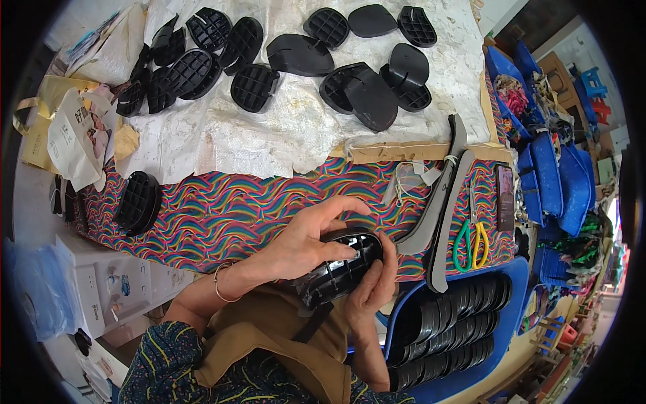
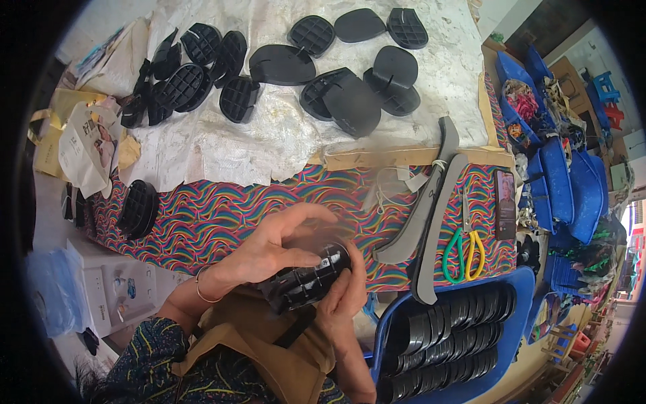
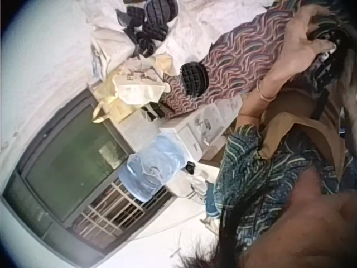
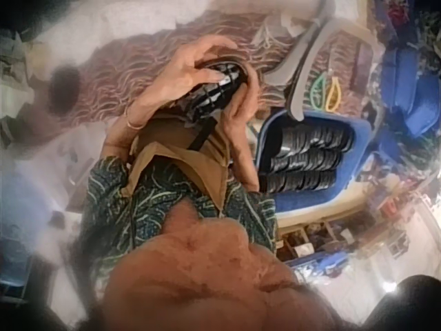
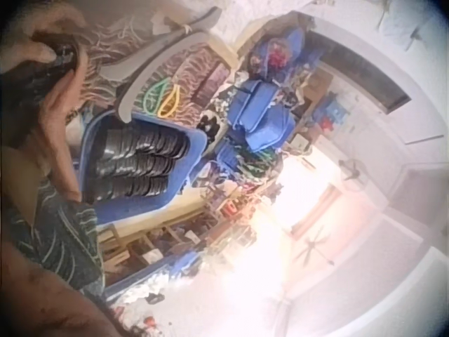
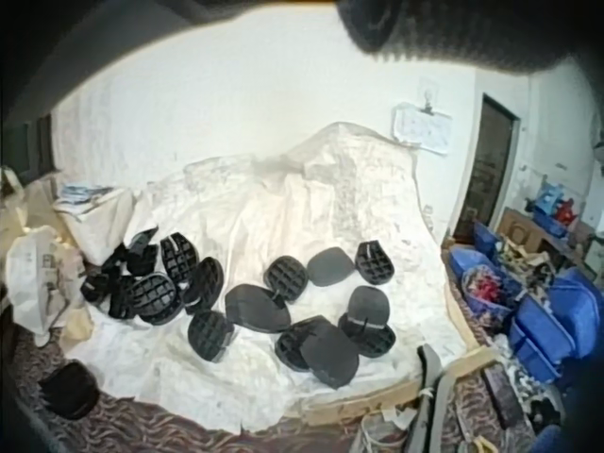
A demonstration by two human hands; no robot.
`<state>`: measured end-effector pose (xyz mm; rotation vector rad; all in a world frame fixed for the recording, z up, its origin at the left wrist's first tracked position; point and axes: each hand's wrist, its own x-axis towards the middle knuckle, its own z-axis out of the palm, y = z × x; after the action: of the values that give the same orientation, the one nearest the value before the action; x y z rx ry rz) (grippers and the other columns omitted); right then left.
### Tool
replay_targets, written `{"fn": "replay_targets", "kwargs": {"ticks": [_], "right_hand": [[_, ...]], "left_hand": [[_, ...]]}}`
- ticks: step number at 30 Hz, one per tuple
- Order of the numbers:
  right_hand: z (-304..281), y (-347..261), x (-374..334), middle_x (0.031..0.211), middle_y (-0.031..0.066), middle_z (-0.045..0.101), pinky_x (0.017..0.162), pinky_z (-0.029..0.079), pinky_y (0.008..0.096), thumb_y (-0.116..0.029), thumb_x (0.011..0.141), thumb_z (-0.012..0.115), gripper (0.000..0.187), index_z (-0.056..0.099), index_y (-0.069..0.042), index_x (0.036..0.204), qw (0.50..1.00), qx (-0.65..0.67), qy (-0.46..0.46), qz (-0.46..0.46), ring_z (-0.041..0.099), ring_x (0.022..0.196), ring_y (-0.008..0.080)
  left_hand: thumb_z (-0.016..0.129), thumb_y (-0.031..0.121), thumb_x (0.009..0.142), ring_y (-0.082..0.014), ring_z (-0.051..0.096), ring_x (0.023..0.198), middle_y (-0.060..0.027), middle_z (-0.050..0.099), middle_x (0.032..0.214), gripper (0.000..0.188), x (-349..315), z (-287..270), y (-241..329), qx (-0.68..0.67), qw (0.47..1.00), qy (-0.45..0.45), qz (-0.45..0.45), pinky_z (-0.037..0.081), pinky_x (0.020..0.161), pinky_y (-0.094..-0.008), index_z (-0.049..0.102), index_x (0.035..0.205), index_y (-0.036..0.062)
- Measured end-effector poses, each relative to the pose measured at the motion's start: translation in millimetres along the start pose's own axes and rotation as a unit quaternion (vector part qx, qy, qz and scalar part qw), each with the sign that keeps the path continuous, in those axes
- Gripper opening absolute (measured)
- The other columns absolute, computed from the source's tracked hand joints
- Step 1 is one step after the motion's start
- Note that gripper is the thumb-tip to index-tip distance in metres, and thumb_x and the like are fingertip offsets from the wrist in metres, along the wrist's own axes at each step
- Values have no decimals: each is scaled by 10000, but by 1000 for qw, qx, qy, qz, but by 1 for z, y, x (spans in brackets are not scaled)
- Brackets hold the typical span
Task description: The person assembles black plastic shoe components by hand. They pick up a grid-like sole piece and a curved side piece, align them, and press them together to form a unit. The person repeats this process for multiple pairs of components, placing the finished assemblies on a white cloth on the table.
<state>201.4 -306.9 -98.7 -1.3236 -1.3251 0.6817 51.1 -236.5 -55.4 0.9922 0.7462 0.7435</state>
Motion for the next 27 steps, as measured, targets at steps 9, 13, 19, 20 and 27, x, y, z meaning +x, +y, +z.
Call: {"fn": "replay_targets", "kwargs": {"ticks": [9,13,19,20,27], "right_hand": [[-9,-12,25,1117,103,649,904,487,288,-35,883,625,339,602,41,1213,989,101,-13,103,628,1014,166],[-7,-10,33,1002,63,670,822,502,258,14,794,738,322,651,9,1104,989,101,-16,110,631,903,117],[-5,-10,33,985,51,668,797,494,235,44,810,724,292,657,8,1092,981,144,-2,127,618,877,93],[-6,-10,33,986,51,668,798,494,235,47,814,721,292,659,9,1096,980,151,-1,132,618,875,92],[-25,-1,43,1047,96,679,924,478,315,79,802,704,285,671,15,1078,986,145,-53,60,625,1021,185]], "left_hand": [[662,-49,855,-205,564,1206,-117,501,1325,551,2,5,-15,88,993,28,76,464,1043,-374,429,1348,26],[658,-55,888,-182,508,1288,-82,546,1318,592,2,6,-15,88,993,22,76,426,1065,-335,395,1406,58],[680,-24,885,-182,525,1262,-74,563,1290,561,3,2,-17,88,994,10,71,437,1045,-339,419,1373,69],[685,-17,884,-179,536,1245,-76,575,1270,552,3,1,-16,98,993,12,69,444,1032,-339,423,1363,69],[718,33,836,-287,687,777,-84,650,799,293,3,-1,14,359,928,21,99,486,616,-381,489,1016,59]]}}
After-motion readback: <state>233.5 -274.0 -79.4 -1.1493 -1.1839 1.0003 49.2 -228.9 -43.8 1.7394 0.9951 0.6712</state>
